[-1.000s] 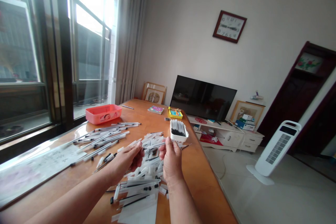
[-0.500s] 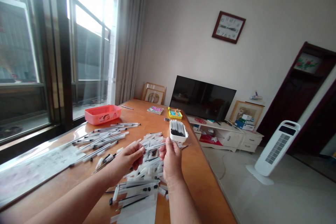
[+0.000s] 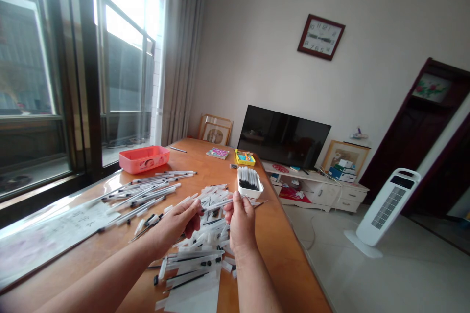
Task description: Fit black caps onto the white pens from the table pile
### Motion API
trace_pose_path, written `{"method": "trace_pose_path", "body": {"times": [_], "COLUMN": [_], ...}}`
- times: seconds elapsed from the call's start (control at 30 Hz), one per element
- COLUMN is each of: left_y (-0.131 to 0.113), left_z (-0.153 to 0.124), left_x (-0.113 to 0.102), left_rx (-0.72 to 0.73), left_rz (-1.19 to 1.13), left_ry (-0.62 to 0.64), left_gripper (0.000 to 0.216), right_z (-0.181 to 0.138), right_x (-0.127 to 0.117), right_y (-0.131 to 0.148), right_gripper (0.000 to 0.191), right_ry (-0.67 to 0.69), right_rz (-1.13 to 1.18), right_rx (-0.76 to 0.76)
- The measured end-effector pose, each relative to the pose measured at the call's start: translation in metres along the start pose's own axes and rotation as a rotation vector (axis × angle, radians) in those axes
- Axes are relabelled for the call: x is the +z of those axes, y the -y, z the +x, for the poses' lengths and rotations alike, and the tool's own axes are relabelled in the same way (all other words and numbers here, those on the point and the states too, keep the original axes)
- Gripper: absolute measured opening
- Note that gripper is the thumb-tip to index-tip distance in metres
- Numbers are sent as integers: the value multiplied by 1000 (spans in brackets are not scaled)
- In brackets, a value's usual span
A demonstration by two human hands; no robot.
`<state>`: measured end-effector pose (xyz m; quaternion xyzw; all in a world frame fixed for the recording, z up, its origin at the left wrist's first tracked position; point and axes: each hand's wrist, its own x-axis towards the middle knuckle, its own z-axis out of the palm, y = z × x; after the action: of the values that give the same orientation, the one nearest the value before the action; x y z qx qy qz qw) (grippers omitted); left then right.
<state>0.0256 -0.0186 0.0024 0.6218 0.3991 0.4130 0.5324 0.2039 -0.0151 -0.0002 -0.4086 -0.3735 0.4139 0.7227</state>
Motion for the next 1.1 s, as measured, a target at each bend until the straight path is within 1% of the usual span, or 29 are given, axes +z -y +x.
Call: {"method": "trace_pose_path", "body": {"times": [0.07,0.13,0.27,0.33,0.47,0.53,0.7,0.83,0.93,1.03,1.1], "left_y": [-1,-1,-1,-1,-2,-1,3,4,8,16,22], "left_z": [-1,-1,0,0,0,1,2,3,6,10,12], "left_x": [1,1,1,1,0,0,-4,-6,-5,-4,-5], "left_rx": [37,38,-39,-37,16,-2,-94,-116,-107,-89,-55], "left_rz": [-22,-24,12,23,-9,-19,11,11,84,163,192], "left_ry": [9,10,-38,-45,6,13,27,-6,-70,-137,-142], "left_gripper": [45,43,52,53,44,44,52,57,54,49,46], "right_z": [0,0,0,0,0,0,0,2,6,8,7], "right_x": [0,1,2,2,2,2,1,-2,-5,-9,-11], "right_y": [0,0,1,1,1,1,2,3,2,1,3], "right_gripper": [45,46,46,46,46,45,46,46,47,48,48], "right_ry": [-1,5,13,7,-6,1,8,-21,-49,-72,-65], "right_rz": [0,0,3,5,1,-2,-6,-7,-46,-173,-285], "right_rx": [-1,2,7,4,2,2,-9,-16,-37,-117,-202]}}
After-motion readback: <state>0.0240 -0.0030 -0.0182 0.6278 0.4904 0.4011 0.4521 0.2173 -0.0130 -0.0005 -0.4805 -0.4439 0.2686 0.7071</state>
